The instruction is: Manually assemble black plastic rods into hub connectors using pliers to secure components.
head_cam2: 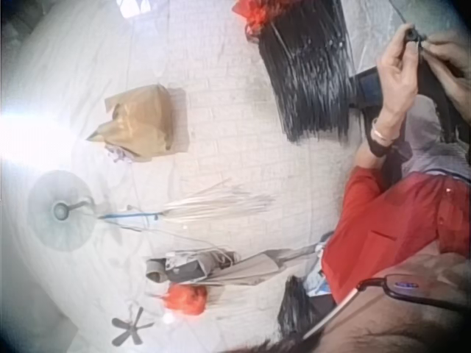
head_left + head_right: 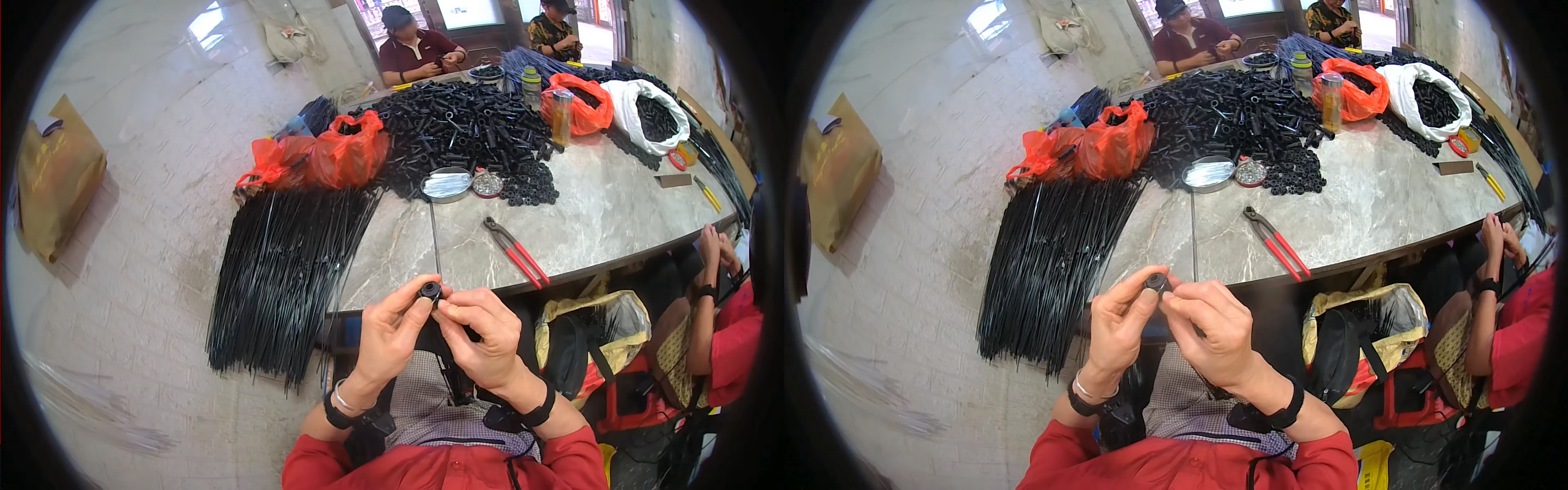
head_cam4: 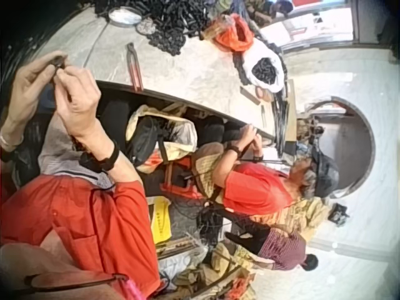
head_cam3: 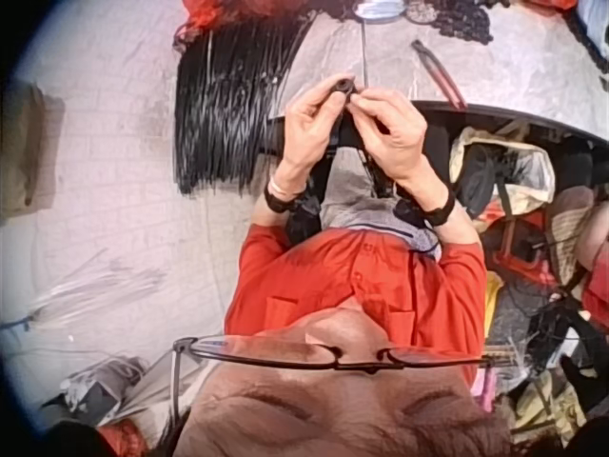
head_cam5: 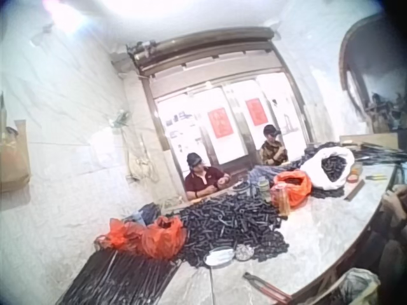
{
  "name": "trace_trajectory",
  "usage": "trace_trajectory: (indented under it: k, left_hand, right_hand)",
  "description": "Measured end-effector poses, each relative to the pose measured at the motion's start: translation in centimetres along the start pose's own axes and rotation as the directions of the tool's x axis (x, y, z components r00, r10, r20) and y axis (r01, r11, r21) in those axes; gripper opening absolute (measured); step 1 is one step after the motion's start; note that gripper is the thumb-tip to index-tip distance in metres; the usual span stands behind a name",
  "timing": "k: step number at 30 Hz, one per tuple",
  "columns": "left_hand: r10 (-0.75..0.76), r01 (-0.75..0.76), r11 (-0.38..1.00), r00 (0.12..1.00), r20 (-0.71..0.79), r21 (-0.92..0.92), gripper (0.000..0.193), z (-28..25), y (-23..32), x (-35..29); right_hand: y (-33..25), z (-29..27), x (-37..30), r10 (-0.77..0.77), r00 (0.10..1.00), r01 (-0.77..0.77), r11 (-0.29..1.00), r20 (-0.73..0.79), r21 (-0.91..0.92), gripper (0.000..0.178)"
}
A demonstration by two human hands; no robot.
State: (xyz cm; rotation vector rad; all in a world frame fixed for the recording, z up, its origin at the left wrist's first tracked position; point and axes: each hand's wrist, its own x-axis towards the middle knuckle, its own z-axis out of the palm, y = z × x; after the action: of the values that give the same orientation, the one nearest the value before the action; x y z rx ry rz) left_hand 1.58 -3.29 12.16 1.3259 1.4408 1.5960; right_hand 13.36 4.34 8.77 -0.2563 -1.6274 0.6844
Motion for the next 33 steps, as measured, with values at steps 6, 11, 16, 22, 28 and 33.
trace_trajectory:
  k: [6, 11, 16, 22, 28, 33]
  left_hand:
    - [0.013, -0.015, 0.999, 0.999, -0.048, -0.036, 0.029, 0.2, -0.1, 0.0]
    - [0.000, -0.001, 1.000, 0.999, -0.050, -0.022, 0.031, 0.2, -0.4, -0.1]
    - [0.017, -0.015, 0.996, 0.999, -0.031, 0.086, 0.033, -0.1, -0.1, 0.2]
    - [0.052, -0.045, 0.978, 0.998, -0.028, 0.202, 0.032, -1.2, -0.6, 0.2]
    - [0.039, -0.039, 0.999, 0.999, 0.006, -0.029, 0.038, -1.4, -0.5, 0.7]
    - [0.204, -0.214, 0.976, 0.962, 0.183, 0.037, 0.042, -2.2, -1.0, 2.2]
  right_hand:
    - [-0.3, 0.3, -0.1, 0.109, 0.994, -0.109, 0.992, 0.001, 0.064, 0.020]
    - [-0.1, 0.6, 0.0, 0.050, 0.998, -0.050, 0.999, -0.026, -0.002, 0.021]
    - [0.4, 0.6, 0.4, 0.023, 1.000, -0.025, 0.997, -0.019, -0.072, 0.020]
    - [0.4, 0.3, -0.1, 0.128, 0.991, -0.128, 0.992, 0.036, 0.012, 0.021]
    - [0.4, -0.6, -0.4, 0.156, 0.977, -0.175, 0.976, 0.148, 0.130, 0.030]
    - [0.9, -0.7, -1.0, 0.277, 0.940, -0.314, 0.932, 0.200, 0.181, 0.030]
